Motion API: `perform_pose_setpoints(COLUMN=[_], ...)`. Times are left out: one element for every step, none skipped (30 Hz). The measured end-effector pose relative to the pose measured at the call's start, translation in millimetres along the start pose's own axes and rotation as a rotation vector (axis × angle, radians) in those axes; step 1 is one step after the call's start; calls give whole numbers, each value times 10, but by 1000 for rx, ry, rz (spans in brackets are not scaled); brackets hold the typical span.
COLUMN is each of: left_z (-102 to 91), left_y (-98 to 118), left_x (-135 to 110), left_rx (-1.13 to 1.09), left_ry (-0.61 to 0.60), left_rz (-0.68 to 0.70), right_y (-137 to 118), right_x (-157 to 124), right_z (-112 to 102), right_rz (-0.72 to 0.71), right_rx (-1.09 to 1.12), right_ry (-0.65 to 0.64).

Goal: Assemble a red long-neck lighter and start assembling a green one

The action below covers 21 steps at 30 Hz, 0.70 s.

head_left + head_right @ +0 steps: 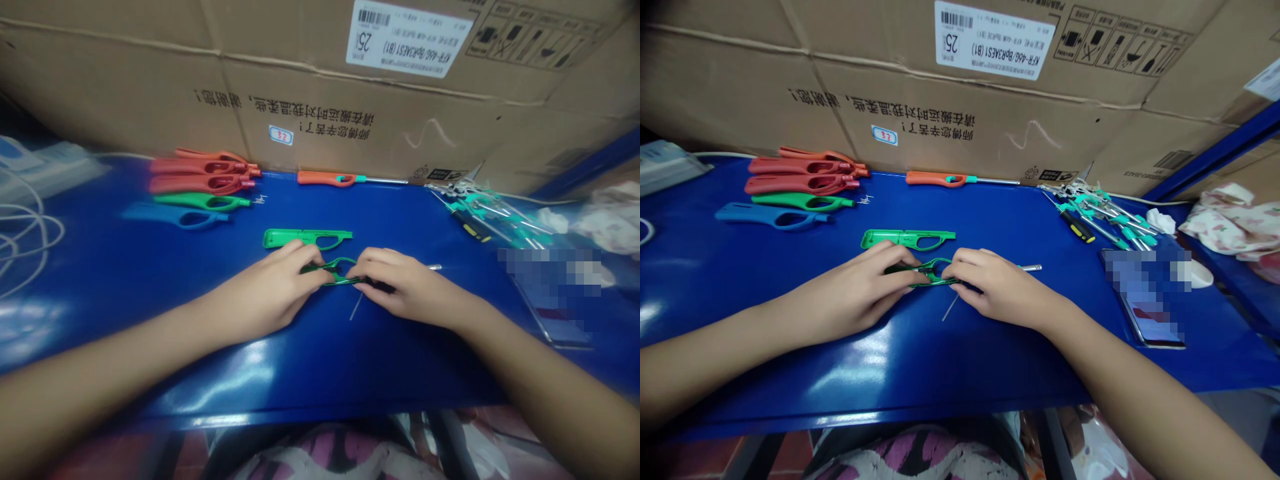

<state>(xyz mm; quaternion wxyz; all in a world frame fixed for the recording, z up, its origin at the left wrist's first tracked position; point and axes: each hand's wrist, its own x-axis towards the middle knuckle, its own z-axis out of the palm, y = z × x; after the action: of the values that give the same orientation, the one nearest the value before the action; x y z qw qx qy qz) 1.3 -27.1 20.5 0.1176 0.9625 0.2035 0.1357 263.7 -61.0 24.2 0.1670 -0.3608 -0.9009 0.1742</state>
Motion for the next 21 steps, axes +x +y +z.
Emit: perform_pose_setpoints(left_z=[0, 0, 0, 0, 0, 0, 0, 0, 0, 0, 0, 1, 1, 2, 4, 5, 7, 9, 11, 13, 14], left_y=[1, 2, 3, 4, 5, 7, 8, 9, 10, 11, 11, 12, 12, 12, 12, 11, 11, 12, 13, 14, 16], left_x=[-1, -2, -3, -4, -5, -6, -8, -9, -11, -12, -12, -12, -11, -10, -9, -7, -6, -5, -6, -6, -8], left_rx=[-3, -2, 1, 6, 11, 14, 16, 14, 11, 7, 2, -3, -9, -15, -19, -21, -23, -24, -24, -25, -27], left_ry=[-3, -7, -9, -10, -12, -13, -16, -20, -23, -27, -33, -37, -41, -40, -38, -36, -31, -27, -25, -23, -21], left_rz=[-3, -6, -7, -8, -8, -8, -9, -11, -14, -18, -23, -30, -37, -39, -38, -35, -31, -27, -27, -29, -30], right_y=[0, -1, -2, -3, -4, -6, -8, -10, -13, -16, -18, -19, -20, -19, -18, -16, -14, -13, -14, -15, -17], right_x=[2, 4, 6, 8, 10, 11, 11, 10, 9, 7, 5, 3, 2, 1, 1, 1, 3, 4, 7, 9, 12], right_z=[1, 1, 1, 1, 1, 0, -1, -3, -4, -6, -7, -7, -6, -5, -4, -2, -1, 0, -1, -2, -4], right_rz=[0, 0, 1, 2, 4, 6, 8, 10, 11, 12, 16, 20, 24, 26, 28, 28, 26, 24, 23, 22, 21], right_rx=[-2, -3, -2, 2, 8, 16, 27, 38, 44, 46, 42, 34, 26, 19, 17, 20, 24, 29, 33, 37, 38], right_ry=[0, 0, 0, 1, 3, 7, 12, 17, 21, 23, 20, 17, 12, 11, 11, 11, 13, 14, 13, 12, 11])
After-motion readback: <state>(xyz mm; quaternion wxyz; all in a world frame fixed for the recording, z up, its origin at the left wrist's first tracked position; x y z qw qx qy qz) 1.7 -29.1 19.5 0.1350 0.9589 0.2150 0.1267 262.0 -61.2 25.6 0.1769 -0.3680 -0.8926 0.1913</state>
